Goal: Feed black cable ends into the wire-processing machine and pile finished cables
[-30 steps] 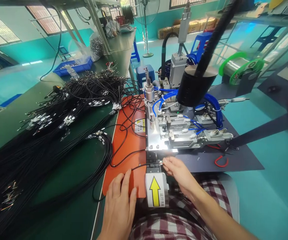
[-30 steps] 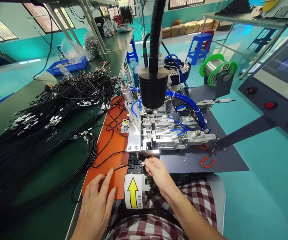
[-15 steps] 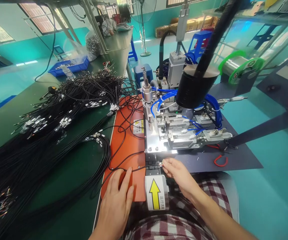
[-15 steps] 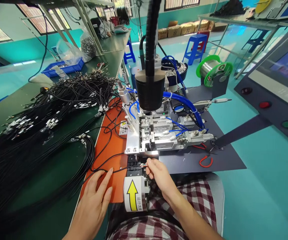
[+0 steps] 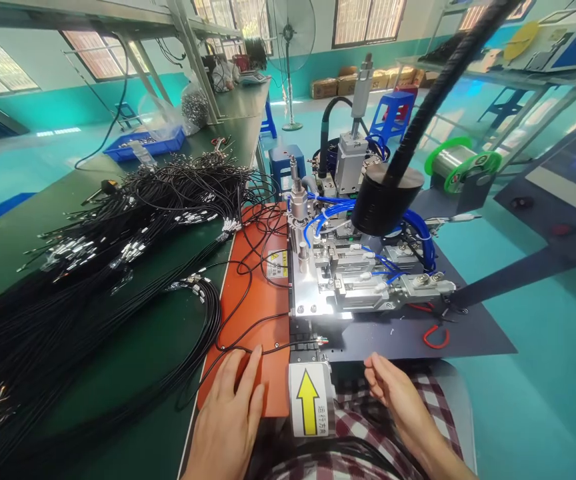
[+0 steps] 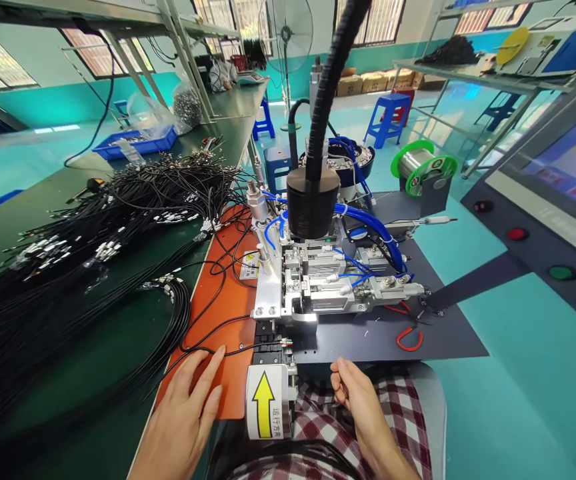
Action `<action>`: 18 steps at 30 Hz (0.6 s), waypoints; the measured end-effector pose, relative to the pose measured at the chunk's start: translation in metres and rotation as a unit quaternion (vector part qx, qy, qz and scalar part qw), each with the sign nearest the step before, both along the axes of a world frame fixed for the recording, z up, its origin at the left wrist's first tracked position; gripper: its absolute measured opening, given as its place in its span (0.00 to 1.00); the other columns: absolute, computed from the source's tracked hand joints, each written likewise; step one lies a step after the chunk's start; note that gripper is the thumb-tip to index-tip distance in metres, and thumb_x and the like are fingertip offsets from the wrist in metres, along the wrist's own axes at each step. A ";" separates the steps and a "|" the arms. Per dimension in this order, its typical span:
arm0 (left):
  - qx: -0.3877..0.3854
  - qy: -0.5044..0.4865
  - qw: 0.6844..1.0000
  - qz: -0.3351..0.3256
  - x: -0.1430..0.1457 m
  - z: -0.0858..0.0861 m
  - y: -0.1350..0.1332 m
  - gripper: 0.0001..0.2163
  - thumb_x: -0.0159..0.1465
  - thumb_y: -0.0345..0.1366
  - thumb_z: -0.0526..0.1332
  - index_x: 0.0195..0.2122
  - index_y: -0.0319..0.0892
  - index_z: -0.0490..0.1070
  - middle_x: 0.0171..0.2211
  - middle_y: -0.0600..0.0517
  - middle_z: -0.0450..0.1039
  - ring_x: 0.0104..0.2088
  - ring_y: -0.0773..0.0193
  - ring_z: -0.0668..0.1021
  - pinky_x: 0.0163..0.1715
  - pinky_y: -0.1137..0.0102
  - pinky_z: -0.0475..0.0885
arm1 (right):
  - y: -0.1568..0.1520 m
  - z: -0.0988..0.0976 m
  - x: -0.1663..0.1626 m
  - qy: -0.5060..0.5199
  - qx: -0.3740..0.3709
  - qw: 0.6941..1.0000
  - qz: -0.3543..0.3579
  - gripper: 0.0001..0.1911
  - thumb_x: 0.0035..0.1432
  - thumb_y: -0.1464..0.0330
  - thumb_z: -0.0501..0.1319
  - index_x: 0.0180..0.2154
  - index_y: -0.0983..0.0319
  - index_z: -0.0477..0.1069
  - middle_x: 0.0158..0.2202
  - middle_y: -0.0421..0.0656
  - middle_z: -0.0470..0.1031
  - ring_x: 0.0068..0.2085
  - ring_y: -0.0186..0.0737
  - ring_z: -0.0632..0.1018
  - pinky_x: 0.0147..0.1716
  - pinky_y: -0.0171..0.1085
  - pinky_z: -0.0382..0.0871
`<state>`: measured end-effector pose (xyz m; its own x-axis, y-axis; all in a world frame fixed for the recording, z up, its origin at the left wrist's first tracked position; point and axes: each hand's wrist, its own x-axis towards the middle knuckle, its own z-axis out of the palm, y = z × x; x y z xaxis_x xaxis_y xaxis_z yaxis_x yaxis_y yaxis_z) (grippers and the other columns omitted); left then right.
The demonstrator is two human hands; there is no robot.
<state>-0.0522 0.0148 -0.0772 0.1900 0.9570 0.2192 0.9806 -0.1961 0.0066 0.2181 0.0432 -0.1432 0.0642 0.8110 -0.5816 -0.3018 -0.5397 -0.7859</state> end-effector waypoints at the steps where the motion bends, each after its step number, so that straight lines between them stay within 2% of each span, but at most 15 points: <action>1: 0.004 0.005 1.000 -0.001 0.000 0.000 0.000 0.20 0.67 0.35 0.49 0.61 0.43 0.59 0.53 0.43 0.65 0.50 0.55 0.73 0.39 0.66 0.76 | -0.001 0.000 -0.001 0.002 -0.002 1.000 -0.001 0.22 0.47 0.47 0.64 0.26 0.59 0.69 0.20 0.37 0.63 0.20 0.32 0.59 0.21 0.35 0.54; 6: 0.015 0.021 1.000 0.003 -0.001 -0.004 0.002 0.20 0.67 0.37 0.49 0.61 0.45 0.60 0.53 0.44 0.66 0.50 0.56 0.74 0.41 0.66 0.75 | -0.006 -0.009 -0.001 0.020 -0.023 1.000 0.002 0.22 0.45 0.48 0.66 0.28 0.61 0.70 0.20 0.35 0.63 0.20 0.29 0.58 0.22 0.31 0.55; 12: -0.034 0.007 0.999 0.020 -0.002 -0.008 0.005 0.23 0.68 0.38 0.48 0.64 0.47 0.54 0.56 0.44 0.64 0.53 0.54 0.71 0.45 0.63 0.73 | -0.009 -0.014 -0.003 0.030 -0.038 0.999 0.017 0.24 0.46 0.47 0.65 0.29 0.62 0.70 0.21 0.34 0.64 0.21 0.28 0.59 0.23 0.29 0.56; 18: -0.058 -0.052 0.997 0.021 -0.001 -0.005 0.035 0.24 0.68 0.38 0.47 0.66 0.48 0.49 0.59 0.45 0.61 0.57 0.52 0.66 0.53 0.58 0.67 | -0.016 -0.023 -0.004 0.052 -0.037 0.997 0.041 0.23 0.47 0.48 0.65 0.29 0.62 0.70 0.21 0.34 0.64 0.21 0.28 0.59 0.23 0.30 0.56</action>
<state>-0.0532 0.0495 -0.0818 0.1317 0.9837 0.1226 0.9805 -0.1475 0.1299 0.2145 0.0271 -0.1664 -0.0644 0.7655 -0.6402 -0.3310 -0.6216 -0.7099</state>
